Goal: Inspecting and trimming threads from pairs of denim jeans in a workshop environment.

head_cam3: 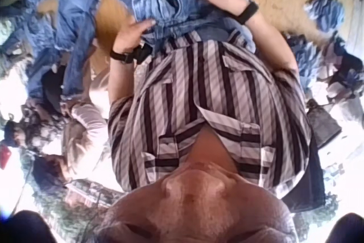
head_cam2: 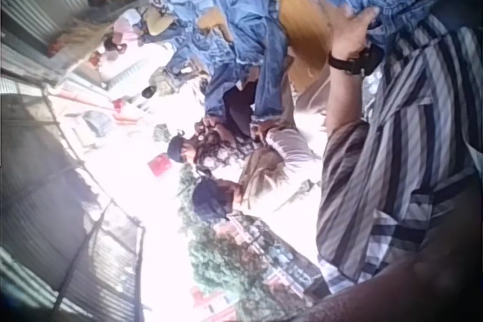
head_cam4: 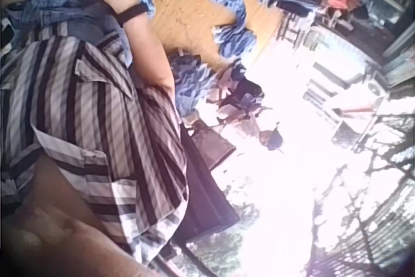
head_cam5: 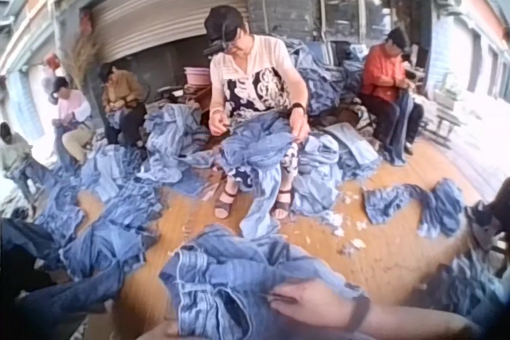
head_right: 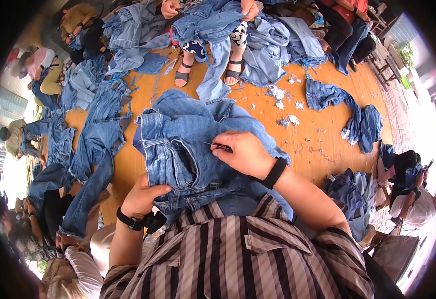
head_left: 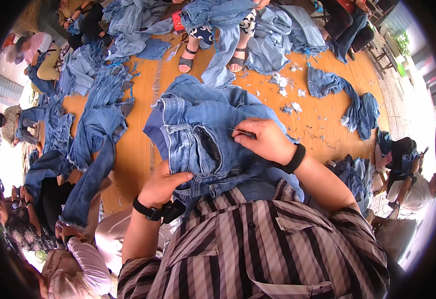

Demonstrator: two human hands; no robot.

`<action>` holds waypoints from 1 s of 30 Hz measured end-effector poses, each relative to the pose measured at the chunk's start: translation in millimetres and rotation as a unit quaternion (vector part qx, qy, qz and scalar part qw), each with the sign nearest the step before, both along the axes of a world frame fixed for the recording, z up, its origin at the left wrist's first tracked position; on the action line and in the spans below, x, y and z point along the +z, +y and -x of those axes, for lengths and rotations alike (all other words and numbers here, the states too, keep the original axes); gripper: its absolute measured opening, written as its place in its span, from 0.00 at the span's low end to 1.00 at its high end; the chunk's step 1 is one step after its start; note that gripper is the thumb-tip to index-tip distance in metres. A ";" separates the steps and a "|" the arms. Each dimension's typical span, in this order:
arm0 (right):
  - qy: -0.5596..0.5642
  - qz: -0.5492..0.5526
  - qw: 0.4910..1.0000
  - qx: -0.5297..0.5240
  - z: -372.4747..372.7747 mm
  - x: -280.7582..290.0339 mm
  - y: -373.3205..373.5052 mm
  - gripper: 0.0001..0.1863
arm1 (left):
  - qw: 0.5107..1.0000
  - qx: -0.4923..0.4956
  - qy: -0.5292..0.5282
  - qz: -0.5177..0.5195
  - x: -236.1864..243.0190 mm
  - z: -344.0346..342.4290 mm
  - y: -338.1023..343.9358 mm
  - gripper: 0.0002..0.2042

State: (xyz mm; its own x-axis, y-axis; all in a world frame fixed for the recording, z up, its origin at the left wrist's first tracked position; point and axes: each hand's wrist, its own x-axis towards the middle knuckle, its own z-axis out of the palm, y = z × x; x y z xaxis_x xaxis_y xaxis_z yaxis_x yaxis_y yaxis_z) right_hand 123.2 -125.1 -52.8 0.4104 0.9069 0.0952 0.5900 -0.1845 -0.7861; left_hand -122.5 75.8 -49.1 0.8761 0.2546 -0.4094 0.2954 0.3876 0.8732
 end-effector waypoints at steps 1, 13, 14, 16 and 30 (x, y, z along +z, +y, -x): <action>0.018 -0.016 1.000 -0.006 2.6 7.2 -0.6 0.16 | 1.000 0.014 -0.021 0.019 -3.7 -0.8 -3.2 0.17; 0.062 -0.054 0.995 0.060 26.3 9.3 19.8 0.08 | 0.990 -0.031 -0.095 -0.096 -1.6 -27.6 -22.1 0.21; 0.056 -0.043 0.996 0.055 25.4 11.0 20.4 0.08 | 0.993 0.006 -0.079 0.086 4.4 -30.4 -25.2 0.23; 0.050 -0.033 0.997 0.052 23.6 18.0 20.5 0.08 | 0.966 0.014 -0.055 0.253 8.4 -28.8 -24.3 0.30; 0.120 -0.135 0.983 -0.017 23.6 36.0 33.7 0.08 | 0.998 -0.038 0.033 -0.050 18.9 -57.4 -36.0 0.15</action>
State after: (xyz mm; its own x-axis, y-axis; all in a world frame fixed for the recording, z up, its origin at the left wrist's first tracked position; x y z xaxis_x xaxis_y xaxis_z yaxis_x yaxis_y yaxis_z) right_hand 99.6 -91.4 -16.8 0.4801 0.8473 0.2272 0.3777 0.0341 -0.9253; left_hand -65.1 39.9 -30.2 0.8667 0.2313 -0.4421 0.3779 0.2742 0.8843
